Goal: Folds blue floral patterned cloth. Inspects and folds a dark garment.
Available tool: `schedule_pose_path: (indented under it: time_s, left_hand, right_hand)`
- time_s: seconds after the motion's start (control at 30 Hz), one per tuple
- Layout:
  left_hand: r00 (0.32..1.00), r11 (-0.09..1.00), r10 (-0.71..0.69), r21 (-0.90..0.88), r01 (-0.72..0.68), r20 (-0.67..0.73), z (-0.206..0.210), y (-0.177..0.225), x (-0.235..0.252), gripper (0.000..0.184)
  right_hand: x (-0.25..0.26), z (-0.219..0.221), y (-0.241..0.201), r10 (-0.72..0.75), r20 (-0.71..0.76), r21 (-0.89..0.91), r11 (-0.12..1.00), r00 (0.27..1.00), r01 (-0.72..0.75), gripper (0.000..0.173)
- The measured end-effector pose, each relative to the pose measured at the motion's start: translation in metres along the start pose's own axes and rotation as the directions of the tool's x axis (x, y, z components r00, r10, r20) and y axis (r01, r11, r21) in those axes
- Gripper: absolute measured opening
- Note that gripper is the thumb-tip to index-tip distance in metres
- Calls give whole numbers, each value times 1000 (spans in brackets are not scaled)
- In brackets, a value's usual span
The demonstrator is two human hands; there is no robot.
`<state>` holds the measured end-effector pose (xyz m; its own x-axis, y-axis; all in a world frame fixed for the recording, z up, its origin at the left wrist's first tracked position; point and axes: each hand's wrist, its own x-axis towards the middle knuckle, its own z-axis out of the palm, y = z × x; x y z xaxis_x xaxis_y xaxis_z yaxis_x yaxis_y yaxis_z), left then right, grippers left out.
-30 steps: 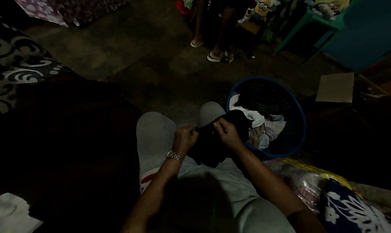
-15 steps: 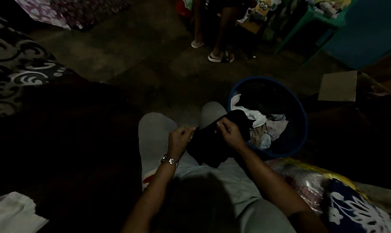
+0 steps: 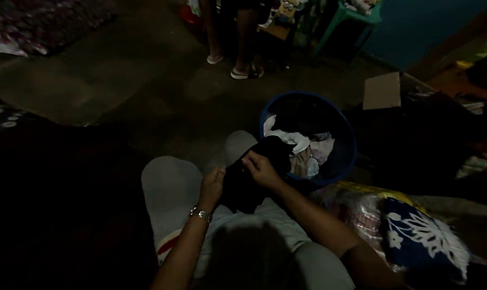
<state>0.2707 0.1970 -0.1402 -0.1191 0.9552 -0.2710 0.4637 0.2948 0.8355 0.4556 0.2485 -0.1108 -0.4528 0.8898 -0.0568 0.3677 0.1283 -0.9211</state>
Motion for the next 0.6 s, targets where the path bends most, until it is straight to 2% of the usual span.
schedule_pose_path:
  time_s: [0.1,0.17,0.27,0.33,0.4,0.47,0.6]
  left_hand:
    - [1000,999,-20,44,20,-5,-2,7,1,38]
    - [997,998,-62,-5,62,-54,-4,6,1,42]
    - [952,952,-236,-242,186,-194,-10,-5,10,47]
    - [923,896,-297,-406,180,-246,-20,-10,11,43]
    - [950,883,-207,-463,78,-234,-27,-4,2,27]
    - [991,881,-35,-472,-31,-129,-33,7,-7,35]
    - [984,849,172,-497,-177,-56,-28,37,-17,42]
  right_hand:
    - [-1,-2,-3,-3,-6,14,1000,1000,3,29]
    - [0,-5,-8,48,-31,109,993,998,-44,29]
    - [1,-15,-14,153,-80,318,940,985,-120,29]
    - [1,-20,-11,159,-104,461,882,982,-93,33]
    - [2,-21,-12,141,-131,577,816,981,-40,44]
    - [-2,-25,-17,116,-66,656,753,991,-44,50]
    - [-10,-29,-29,50,19,677,734,999,-50,58]
